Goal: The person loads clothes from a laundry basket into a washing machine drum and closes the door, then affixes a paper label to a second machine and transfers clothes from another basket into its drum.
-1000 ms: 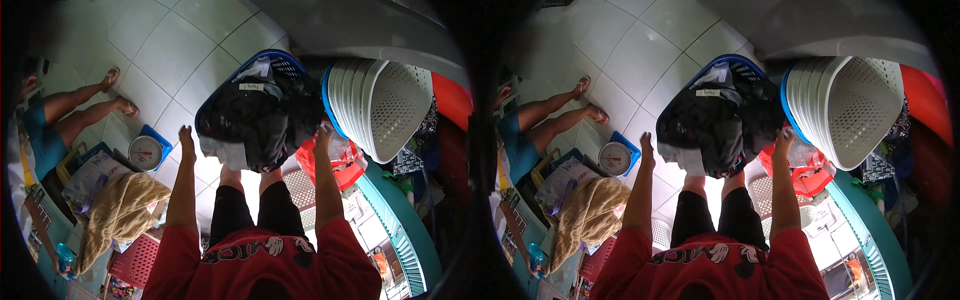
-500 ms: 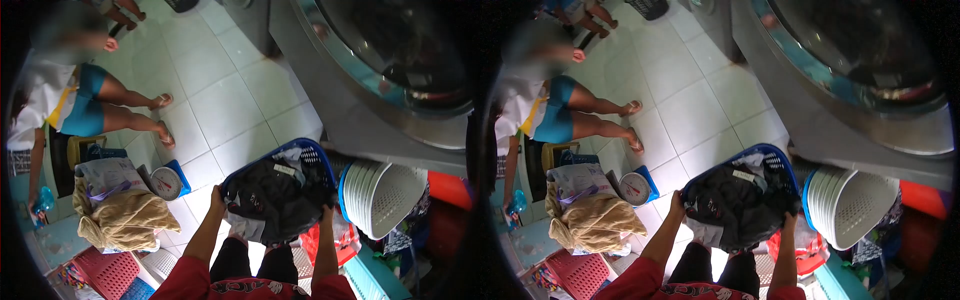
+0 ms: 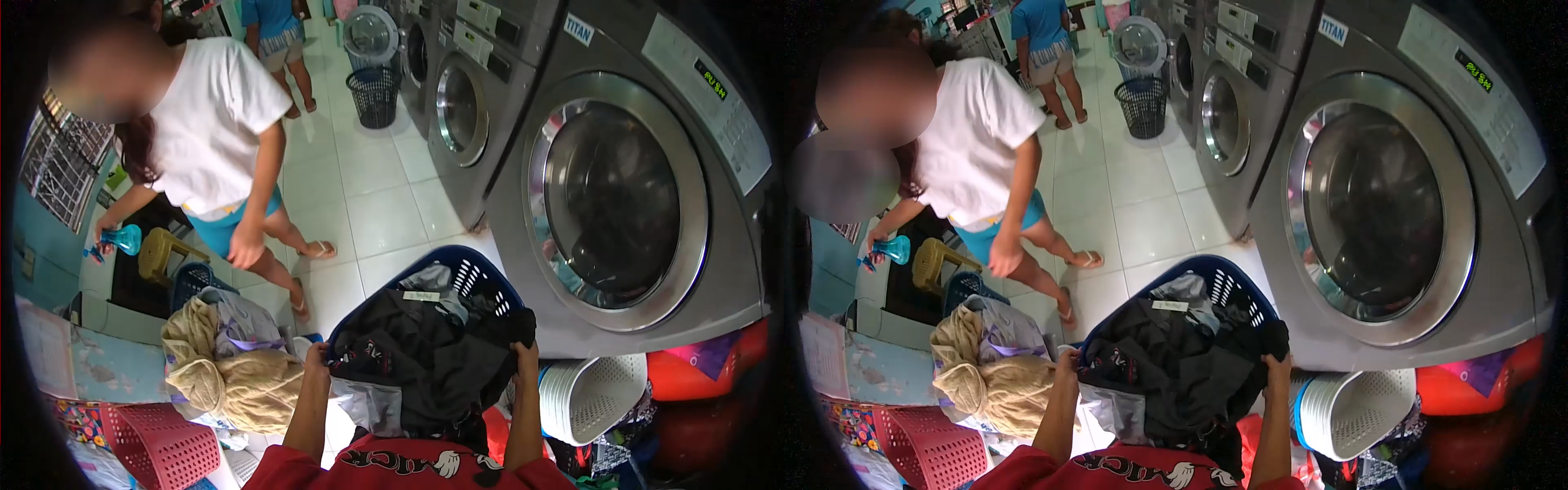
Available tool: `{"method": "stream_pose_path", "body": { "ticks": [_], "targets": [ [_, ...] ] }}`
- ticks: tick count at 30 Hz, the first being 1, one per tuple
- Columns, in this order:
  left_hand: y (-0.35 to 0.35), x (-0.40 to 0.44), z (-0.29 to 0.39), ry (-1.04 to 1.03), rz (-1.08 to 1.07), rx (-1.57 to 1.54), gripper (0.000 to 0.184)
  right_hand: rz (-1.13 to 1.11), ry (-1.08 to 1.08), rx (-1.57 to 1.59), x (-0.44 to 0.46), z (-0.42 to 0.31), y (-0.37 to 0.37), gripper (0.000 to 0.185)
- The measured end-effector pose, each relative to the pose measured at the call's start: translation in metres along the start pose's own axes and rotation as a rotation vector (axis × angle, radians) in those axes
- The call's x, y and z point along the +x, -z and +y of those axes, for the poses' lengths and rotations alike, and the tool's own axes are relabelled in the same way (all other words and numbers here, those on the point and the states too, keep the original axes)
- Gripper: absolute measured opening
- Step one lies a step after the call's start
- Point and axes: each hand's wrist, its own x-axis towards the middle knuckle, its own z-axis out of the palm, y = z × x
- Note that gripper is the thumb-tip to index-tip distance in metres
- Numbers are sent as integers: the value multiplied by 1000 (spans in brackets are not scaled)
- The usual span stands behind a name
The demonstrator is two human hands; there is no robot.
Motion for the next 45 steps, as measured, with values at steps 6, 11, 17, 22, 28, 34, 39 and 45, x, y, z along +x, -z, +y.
{"method": "stream_pose_path", "body": {
  "ticks": [6, 11, 17, 22, 28, 34, 39, 45],
  "targets": [
    [-39, 83, 44, -85, -96, -151, 19, -172, 56, 19, 74, -107, -95, 46],
    [-109, 111, 96, -217, -27, -237, 21, -232, 51, 18, 161, -181, -179, 45],
    [-183, 104, 161, -166, 11, -173, 17, -402, 47, 50, 251, -226, -270, 45],
    [-219, 130, 232, -114, 16, -125, 13, -394, 63, -64, 301, -241, -347, 45],
    [-185, 361, 270, -193, -211, -243, 21, -382, 54, -109, 367, -246, -433, 46],
    [-343, 333, 412, -159, -109, -70, 23, -230, 20, -29, 449, -253, -493, 47],
    [-396, 402, 482, -62, -173, 24, 41, -145, 79, 70, 493, -258, -553, 47],
    [-494, 439, 573, -2, -57, 27, 35, -7, -42, 72, 561, -234, -608, 48]
  ]
}}
